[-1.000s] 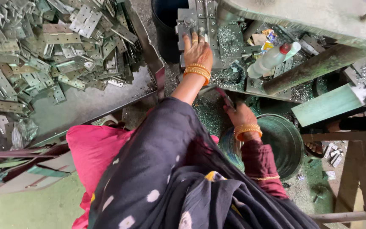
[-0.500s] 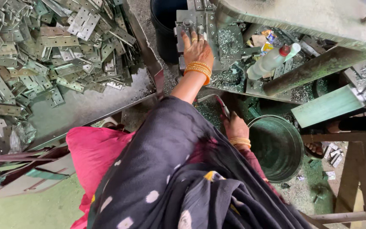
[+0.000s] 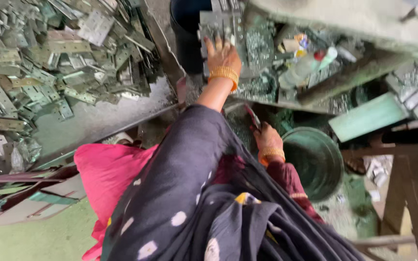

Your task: The person repeatedly picks up metal hinge pieces from a pile, places them into a press machine, and operates the lever to process them. The person then removes the processed pieces and returns them to the pile, continuing the cycle.

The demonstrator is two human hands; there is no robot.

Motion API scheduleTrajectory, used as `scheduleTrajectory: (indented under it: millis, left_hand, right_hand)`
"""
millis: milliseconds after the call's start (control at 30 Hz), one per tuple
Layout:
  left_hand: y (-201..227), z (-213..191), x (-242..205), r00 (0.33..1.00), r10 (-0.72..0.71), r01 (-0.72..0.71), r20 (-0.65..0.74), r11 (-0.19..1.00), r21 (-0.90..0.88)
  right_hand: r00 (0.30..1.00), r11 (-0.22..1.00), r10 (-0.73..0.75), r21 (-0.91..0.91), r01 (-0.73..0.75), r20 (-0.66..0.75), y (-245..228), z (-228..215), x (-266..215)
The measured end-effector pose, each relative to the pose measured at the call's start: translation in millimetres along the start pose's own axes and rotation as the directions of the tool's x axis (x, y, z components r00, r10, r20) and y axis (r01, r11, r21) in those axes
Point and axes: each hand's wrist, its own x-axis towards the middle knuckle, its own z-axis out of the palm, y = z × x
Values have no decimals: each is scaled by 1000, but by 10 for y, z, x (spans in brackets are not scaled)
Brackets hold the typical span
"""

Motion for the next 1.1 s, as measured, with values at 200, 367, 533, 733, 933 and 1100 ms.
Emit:
scheduleTrajectory:
  millis: [200,367,533,733,933,1100]
  left_hand:
    - [-13,-96,98,999,-1,2,-41,1000,11]
    - [8,-40,143,995,-12,16,-98,999,34]
    - [-39,-62,187,999,28,-25,-36,997,79]
    - [-20,19,196,992,11,-5,-123,999,49]
    - [-61,-66,135,999,36,-35,-17,999,36]
    - [-95,-148,-456,976,168,-157,-139,984,89]
  right_hand:
    - [1000,999,-29,-30,29,-4,-151,-92,71]
    - [999,999,54,7,-54,-5,-177,-77,34]
    - [999,999,-50,-16,50,-19,-74,-98,127]
    - [997,993,-55,104,61,-62,153,224,131]
    - [998,998,-58,5,58,-28,23,141,-155]
    - [958,959,-194,-248,140,-210,-417,-504,-208]
